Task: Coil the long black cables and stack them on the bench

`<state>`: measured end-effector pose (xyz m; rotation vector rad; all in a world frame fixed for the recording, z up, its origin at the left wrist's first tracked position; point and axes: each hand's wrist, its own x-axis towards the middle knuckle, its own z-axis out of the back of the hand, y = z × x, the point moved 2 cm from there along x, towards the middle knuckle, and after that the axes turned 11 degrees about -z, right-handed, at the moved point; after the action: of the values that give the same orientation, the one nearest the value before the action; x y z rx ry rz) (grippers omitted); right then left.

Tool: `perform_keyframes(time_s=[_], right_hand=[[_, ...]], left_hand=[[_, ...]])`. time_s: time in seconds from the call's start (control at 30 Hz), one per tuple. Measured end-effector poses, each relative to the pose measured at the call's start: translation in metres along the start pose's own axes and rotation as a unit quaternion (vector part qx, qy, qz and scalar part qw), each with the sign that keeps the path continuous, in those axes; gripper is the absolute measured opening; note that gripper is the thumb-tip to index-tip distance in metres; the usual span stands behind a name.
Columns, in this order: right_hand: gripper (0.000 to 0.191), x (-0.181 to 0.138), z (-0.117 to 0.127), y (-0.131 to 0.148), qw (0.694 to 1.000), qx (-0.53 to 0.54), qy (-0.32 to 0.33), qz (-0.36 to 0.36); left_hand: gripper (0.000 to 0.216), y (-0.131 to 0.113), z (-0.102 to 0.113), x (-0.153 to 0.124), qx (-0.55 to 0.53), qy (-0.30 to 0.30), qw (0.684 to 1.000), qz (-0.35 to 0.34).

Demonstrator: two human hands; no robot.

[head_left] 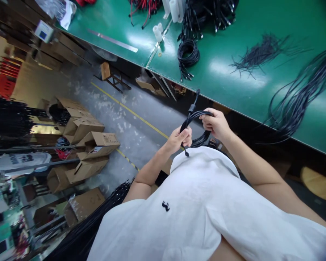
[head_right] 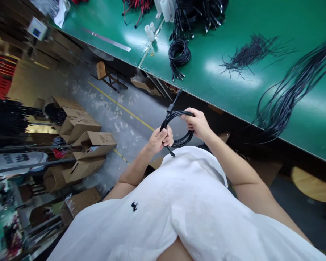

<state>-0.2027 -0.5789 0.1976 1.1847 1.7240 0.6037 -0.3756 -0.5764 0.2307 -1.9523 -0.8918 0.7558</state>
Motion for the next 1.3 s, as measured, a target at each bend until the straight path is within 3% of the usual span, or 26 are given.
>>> perform_keyframes(time_s=[0.13,0.2,0.3,0.4,0.53,0.6,0.67,0.8,0.9,0.97,1.03,1.13,1.2,1.3], right_hand=[[0.049,-0.009,0.000,0.000,0.992,0.032,0.120,-0.033],[0.058,-0.016,-0.006,-0.010,0.987,0.088,0.132,-0.034],[0.059,-0.024,-0.013,-0.024,0.987,0.137,0.076,-0.039],[0.055,-0.026,-0.011,-0.022,0.988,0.145,0.022,-0.041],[0.057,-0.027,-0.020,-0.020,0.987,0.159,-0.005,-0.030],[0.061,-0.027,-0.032,-0.025,0.980,0.197,-0.020,-0.010],[0.065,-0.027,-0.041,-0.034,0.974,0.222,-0.032,-0.005],[0.065,-0.023,-0.040,-0.043,0.978,0.203,-0.037,-0.029],[0.049,-0.022,-0.021,-0.031,0.994,0.102,-0.045,-0.010],[0.036,-0.024,-0.010,-0.014,0.996,-0.064,-0.056,0.041],[0.031,-0.027,-0.004,0.003,0.954,-0.277,-0.048,0.107],[0.025,-0.033,-0.003,0.021,0.853,-0.498,-0.004,0.159],[0.032,-0.036,-0.004,0.027,0.820,-0.550,0.022,0.158],[0.039,-0.041,-0.008,0.029,0.810,-0.564,0.057,0.150]], left_hand=[[0.051,-0.004,-0.002,0.000,-0.026,-0.043,0.998,-0.043],[0.048,-0.009,-0.001,0.000,-0.041,-0.059,0.996,-0.057],[0.042,-0.008,-0.002,-0.002,-0.047,-0.043,0.998,-0.027],[0.037,0.000,-0.005,-0.005,-0.062,-0.078,0.995,-0.015],[0.035,0.010,-0.015,-0.006,-0.103,-0.172,0.977,-0.068],[0.034,0.012,-0.019,-0.005,-0.113,-0.187,0.969,-0.116],[0.035,0.014,-0.022,-0.005,-0.109,-0.165,0.972,-0.128],[0.043,0.014,-0.023,-0.010,-0.095,-0.088,0.989,-0.078],[0.046,0.011,-0.015,-0.016,-0.096,-0.071,0.992,-0.036],[0.047,0.011,-0.008,-0.019,-0.090,-0.036,0.995,0.015],[0.049,0.011,-0.002,-0.021,-0.078,0.020,0.995,0.063],[0.051,0.012,0.006,-0.021,-0.062,0.079,0.990,0.100],[0.051,0.012,0.010,-0.020,-0.059,0.100,0.986,0.123],[0.052,0.012,0.012,-0.018,-0.072,0.121,0.977,0.161]])
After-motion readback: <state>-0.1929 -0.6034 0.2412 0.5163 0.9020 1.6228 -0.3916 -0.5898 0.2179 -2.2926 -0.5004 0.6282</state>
